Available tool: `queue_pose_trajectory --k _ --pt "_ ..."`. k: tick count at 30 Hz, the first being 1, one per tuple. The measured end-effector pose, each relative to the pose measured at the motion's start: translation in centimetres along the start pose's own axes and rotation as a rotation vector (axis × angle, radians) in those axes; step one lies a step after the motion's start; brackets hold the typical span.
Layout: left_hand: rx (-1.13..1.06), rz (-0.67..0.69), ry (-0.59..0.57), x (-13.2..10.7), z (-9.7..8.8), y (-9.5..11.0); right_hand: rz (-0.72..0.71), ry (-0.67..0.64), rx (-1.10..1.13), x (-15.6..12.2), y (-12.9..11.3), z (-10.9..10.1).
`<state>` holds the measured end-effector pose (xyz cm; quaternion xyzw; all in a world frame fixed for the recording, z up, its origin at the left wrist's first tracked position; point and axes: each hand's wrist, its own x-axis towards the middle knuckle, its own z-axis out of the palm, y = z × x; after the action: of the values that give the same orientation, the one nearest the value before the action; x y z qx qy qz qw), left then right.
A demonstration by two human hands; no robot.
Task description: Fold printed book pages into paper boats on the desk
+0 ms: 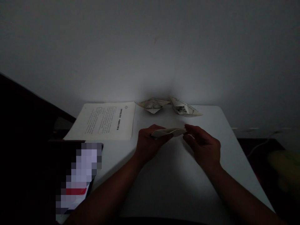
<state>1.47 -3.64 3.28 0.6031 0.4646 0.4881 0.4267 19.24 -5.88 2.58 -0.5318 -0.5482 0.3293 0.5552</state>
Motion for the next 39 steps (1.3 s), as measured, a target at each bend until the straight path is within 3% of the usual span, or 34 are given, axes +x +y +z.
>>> queue_pose_trajectory --k 8,12,16,22,29,34,39 --pt "-0.129 -0.215 -0.054 -0.2 1.1 -0.2 -0.091 0.05 -0.068 0.1 -0.7 0.4" --pt "-0.153 -0.299 -0.188 0.0 0.8 0.1 -0.083 0.07 -0.081 0.0 -0.5 -0.1" --pt "-0.17 -0.165 -0.322 0.3 -0.2 0.0 -0.071 0.033 -0.068 0.4 -0.4 -1.0" --pt "-0.019 0.194 -0.29 0.6 -1.4 0.7 -0.132 -0.119 -0.067 0.6 -0.4 -1.6" --pt "0.097 0.385 -0.233 0.6 -1.5 0.9 -0.148 -0.287 -0.041 0.4 -0.4 -1.4" --pt "0.023 0.428 -0.208 0.5 -1.1 0.4 -0.085 -0.36 -0.022 0.2 0.0 -1.1" --pt "-0.09 0.361 -0.274 0.2 -0.3 -0.1 -0.023 -0.411 -0.05 0.0 0.0 -0.4"
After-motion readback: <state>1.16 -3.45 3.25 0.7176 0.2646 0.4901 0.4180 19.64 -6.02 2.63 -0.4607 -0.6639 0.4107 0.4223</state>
